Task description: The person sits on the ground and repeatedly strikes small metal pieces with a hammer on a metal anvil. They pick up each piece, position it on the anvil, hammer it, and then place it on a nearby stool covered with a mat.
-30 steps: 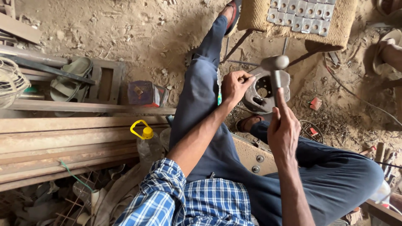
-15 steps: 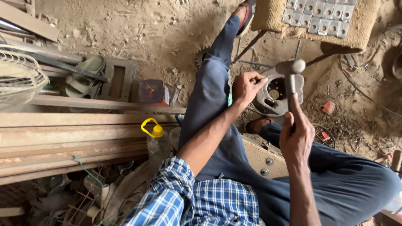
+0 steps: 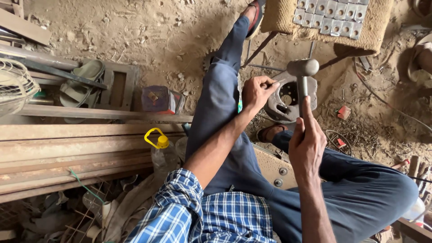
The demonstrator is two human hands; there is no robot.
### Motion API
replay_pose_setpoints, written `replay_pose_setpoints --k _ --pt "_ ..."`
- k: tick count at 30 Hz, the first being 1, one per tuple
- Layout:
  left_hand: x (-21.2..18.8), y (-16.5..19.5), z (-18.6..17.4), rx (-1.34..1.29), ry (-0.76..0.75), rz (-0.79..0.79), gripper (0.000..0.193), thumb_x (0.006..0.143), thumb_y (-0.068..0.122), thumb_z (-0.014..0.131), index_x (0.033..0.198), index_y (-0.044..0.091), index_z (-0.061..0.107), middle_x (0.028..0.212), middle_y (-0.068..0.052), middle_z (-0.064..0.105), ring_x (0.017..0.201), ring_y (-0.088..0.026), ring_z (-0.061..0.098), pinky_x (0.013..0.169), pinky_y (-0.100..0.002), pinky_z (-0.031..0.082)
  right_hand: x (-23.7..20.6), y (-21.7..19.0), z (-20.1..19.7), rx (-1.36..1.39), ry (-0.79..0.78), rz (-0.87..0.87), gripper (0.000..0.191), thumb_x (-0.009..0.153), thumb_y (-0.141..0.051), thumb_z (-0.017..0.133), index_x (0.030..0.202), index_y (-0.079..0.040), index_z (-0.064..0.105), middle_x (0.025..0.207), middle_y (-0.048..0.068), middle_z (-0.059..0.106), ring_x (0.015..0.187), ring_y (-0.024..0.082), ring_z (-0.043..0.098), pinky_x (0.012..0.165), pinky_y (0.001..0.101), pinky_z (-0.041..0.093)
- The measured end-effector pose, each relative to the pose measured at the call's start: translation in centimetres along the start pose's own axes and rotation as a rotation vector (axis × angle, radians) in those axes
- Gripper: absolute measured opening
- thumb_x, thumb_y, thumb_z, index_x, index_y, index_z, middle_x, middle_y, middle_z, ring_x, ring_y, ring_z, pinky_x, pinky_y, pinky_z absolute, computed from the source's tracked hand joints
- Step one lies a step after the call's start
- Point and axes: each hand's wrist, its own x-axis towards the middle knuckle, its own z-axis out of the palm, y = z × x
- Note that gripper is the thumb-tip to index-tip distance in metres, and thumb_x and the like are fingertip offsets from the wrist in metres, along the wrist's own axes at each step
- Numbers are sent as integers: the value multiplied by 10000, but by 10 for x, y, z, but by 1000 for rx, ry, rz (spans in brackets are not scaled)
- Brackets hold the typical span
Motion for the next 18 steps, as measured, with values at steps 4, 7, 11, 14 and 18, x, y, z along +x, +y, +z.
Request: replay_pose_setpoints --k 4,7,11,14,18 --pt "5 -2 3 -81 -22 25 171 861 146 823 780 30 727 649 14 649 545 -33 446 489 -240 304 0 4 14 -18 -10 -25 500 1121 -115 509 1616 -128 442 763 84 611 562 135 519 461 317 460" --pt "1 0 -3 73 -45 -101 163 848 166 825 788 31 757 637 11 676 516 -40 495 467 -239 340 6 7 16 -13 -161 66 500 1079 -115 529 1577 -139 488 684 96 602 463 185 478 423 375 430" --pt "-1 6 -5 168 -33 -146 175 826 212 838 836 45 787 645 2 698 526 -59 498 456 -264 358 5 6 5 76 -56 49 487 1089 -97 530 1574 -136 502 738 101 611 510 146 494 465 363 426" --pt "-1 6 -6 171 -45 -147 162 830 210 840 838 55 793 670 -19 721 532 -89 529 477 -295 388 1 3 3 54 -17 46 498 1096 -75 547 1587 -128 485 733 124 607 522 184 493 498 385 425" --pt "-1 1 -8 230 -33 -54 213 793 245 847 833 48 777 711 -68 736 600 -127 619 572 -319 479 1 6 11 125 13 -126 615 987 2 558 1571 -173 476 904 132 703 778 286 673 695 413 545"
